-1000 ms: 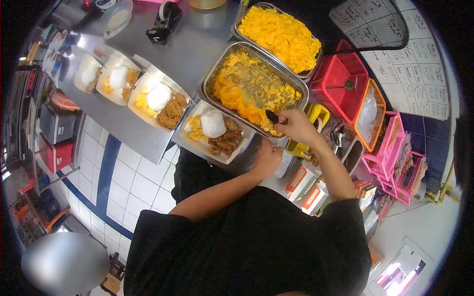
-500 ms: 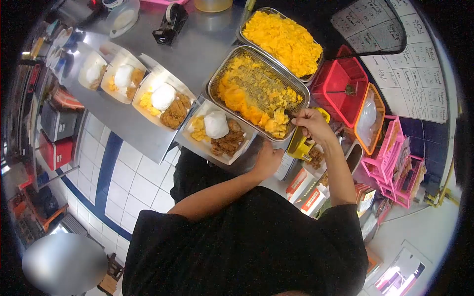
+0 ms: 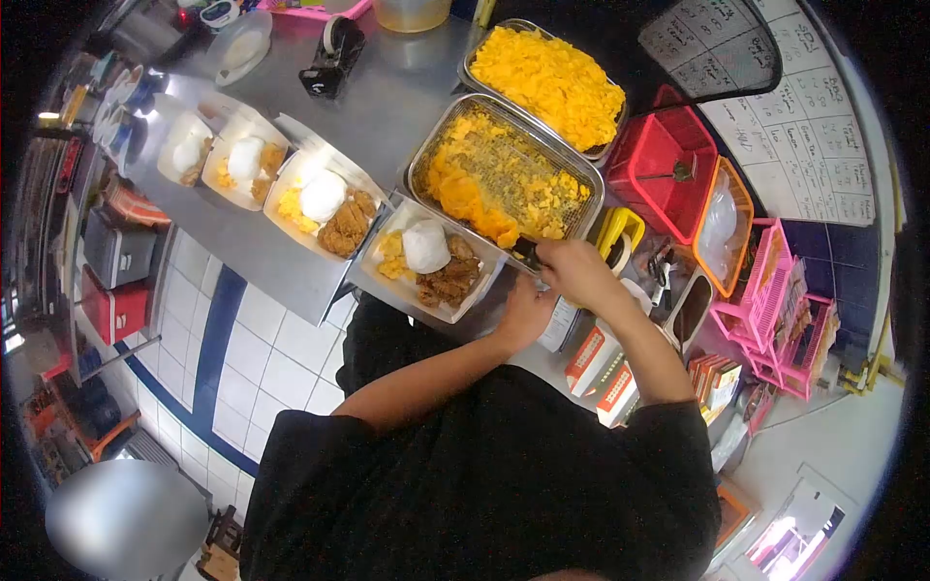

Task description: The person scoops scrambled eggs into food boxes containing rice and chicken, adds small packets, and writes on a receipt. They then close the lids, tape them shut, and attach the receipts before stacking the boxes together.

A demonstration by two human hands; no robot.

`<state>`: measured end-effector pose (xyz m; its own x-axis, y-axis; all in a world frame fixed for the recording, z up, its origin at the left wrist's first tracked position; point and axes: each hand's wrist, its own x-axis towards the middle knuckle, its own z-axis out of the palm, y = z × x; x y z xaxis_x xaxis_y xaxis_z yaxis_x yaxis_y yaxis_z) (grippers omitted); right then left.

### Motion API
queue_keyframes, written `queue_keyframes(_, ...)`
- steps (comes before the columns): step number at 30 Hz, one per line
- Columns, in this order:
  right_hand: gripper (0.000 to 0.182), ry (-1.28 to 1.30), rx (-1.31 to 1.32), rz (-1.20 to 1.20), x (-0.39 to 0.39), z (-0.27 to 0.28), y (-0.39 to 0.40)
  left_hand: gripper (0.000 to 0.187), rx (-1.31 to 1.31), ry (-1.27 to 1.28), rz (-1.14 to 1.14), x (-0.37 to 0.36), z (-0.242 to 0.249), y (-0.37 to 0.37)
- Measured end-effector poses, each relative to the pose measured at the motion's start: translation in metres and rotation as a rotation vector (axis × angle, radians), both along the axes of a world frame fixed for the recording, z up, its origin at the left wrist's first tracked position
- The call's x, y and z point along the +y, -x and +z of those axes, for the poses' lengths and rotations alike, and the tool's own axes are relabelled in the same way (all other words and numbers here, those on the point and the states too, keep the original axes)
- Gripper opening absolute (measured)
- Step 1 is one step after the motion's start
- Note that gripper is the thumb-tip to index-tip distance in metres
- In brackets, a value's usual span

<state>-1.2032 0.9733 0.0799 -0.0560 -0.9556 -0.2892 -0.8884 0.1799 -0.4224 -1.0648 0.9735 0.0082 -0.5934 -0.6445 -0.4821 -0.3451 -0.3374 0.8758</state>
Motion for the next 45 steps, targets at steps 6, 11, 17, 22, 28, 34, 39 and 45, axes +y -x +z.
queue_keyframes(6, 0.01, -0.037, -0.004, 0.201, -0.018, 0.003, 0.029, 0.047, 0.006, -0.021, -0.046, 0.0, -0.012, -0.001)
queue_keyframes(11, 0.023, -0.331, -0.754, -0.39, -0.01, -0.018, 0.066, 0.048, -0.004, -0.019, 0.0, 0.004, -0.018, -0.001)
queue_keyframes(17, 0.018, -0.149, -0.994, -0.964, 0.012, -0.007, 0.062, 0.053, 0.069, -0.055, -0.075, 0.01, -0.036, 0.001)
queue_keyframes(22, 0.014, 0.303, -1.003, -1.057, 0.015, 0.026, 0.033, 0.057, 0.062, 0.176, -0.865, -0.001, -0.039, -0.045)
queue_keyframes(28, 0.017, 0.36, -1.37, -1.015, -0.037, 0.093, -0.078, 0.046, 0.383, -0.005, -1.301, -0.078, 0.044, -0.146)
queue_keyframes(34, 0.015, 0.188, -1.385, -0.858, -0.181, 0.068, -0.237, 0.055, 0.356, -0.167, -1.012, -0.206, 0.082, -0.276)
queue_keyframes(39, 0.024, 0.361, -0.938, -0.711, -0.328, 0.009, -0.336, 0.058, 0.277, -0.057, -0.589, -0.289, 0.067, -0.379)
queue_keyframes(45, 0.019, 0.309, -0.668, -0.535, -0.391, -0.041, -0.356, 0.054, 0.231, -0.202, -0.376, -0.343, 0.054, -0.446)
